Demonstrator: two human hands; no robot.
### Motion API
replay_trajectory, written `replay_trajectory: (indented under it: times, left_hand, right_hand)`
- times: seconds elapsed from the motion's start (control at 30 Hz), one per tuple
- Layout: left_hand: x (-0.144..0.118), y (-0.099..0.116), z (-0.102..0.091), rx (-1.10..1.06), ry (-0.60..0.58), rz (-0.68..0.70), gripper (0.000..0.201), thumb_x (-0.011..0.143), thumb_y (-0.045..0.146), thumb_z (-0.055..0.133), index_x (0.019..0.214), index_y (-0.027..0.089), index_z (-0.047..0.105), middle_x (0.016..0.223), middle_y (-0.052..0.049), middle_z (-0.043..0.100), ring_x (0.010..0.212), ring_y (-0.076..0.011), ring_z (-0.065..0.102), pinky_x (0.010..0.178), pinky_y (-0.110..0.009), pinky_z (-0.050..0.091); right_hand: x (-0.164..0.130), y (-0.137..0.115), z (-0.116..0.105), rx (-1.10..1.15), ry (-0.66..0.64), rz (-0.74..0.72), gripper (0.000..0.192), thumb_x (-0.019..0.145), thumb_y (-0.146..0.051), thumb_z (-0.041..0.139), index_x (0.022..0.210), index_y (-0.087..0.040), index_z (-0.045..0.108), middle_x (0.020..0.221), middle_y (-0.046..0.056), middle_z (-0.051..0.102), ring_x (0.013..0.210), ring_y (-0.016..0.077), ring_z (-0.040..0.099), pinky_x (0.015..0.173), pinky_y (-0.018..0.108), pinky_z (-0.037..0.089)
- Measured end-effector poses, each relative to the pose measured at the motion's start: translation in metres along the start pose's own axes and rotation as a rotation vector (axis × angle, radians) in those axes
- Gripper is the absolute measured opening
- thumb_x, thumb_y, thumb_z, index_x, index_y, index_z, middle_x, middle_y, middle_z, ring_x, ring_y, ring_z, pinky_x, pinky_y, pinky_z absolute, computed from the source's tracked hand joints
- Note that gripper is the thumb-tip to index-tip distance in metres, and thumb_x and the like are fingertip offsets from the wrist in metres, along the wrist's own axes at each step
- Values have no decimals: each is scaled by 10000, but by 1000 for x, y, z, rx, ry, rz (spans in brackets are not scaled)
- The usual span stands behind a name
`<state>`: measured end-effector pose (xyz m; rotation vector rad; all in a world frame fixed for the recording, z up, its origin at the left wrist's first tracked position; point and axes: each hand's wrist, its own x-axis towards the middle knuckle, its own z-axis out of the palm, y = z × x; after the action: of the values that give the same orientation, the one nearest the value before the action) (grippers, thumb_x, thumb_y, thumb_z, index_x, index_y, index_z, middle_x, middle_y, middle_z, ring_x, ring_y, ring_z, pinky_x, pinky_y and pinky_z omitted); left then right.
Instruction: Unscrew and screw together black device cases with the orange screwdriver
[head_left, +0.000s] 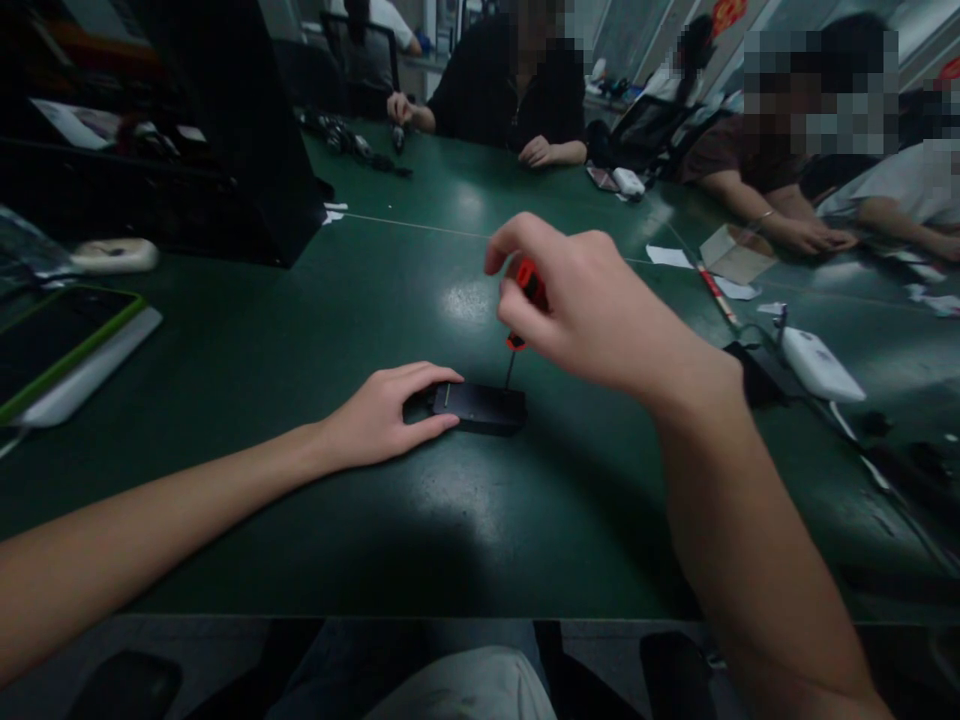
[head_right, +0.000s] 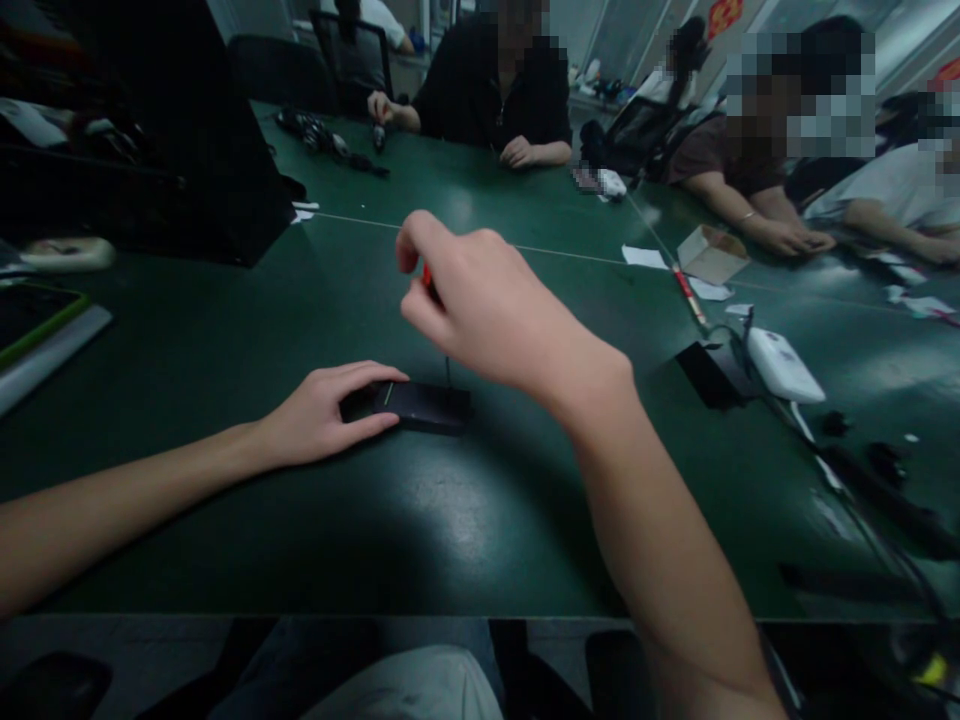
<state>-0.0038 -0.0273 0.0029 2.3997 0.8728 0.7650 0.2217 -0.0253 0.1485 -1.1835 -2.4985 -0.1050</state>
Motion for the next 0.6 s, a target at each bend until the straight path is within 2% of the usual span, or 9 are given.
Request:
replay_trajectory:
  times: [0.13, 0.23, 0.37, 0.53, 0.6]
  left_hand:
    - [-1, 0, 0, 4, 5, 2, 404, 962, 409, 641, 1301, 192, 604, 1224, -81, 700, 1084, -233, 669, 968, -361, 519]
    - [-1, 0, 0, 4, 4, 3, 405, 962, 414, 637, 1300, 194, 603, 1225, -86, 699, 1085, -238, 668, 970, -370, 521]
    - [-1, 0, 0, 9, 1, -1, 406, 962, 424, 634, 1296, 196, 604, 1222, -90, 701, 1085, -244, 671, 968, -379, 527]
    - [-1, -2, 1, 11, 5, 1, 408, 961, 417, 640, 1303, 196, 602, 1232, -85, 698, 1095, -238, 669, 970, -367, 522]
    - [-1, -2, 0, 9, 6, 4, 411, 957, 419, 643, 1300, 194, 605, 1228, -84, 700, 1089, -237, 671, 962, -362, 525]
  right_hand:
    - [-6, 3, -18, 128, -119, -10, 211, 870, -154, 510, 963, -160, 699, 880, 44, 721, 767, 163, 631, 743, 288, 439]
    - [-9, 1, -24, 147, -142, -13, 202, 880, -168, 526, 926, -164, 723, 872, 44, 738, 775, 167, 654, 743, 289, 456]
    - [-8, 0, -22, 69, -106, -21, 234, 945, -256, 526, 958, -176, 746, 885, 62, 751, 833, 193, 675, 773, 305, 463]
    - [-9, 1, -21, 46, -131, -78, 312, 875, -142, 559, 1161, -160, 683, 1023, 56, 744, 894, 185, 663, 815, 301, 453]
    - [-11, 1, -24, 40, -153, -92, 329, 858, -134, 574, 1174, -159, 665, 1086, 70, 731, 926, 189, 650, 824, 302, 448]
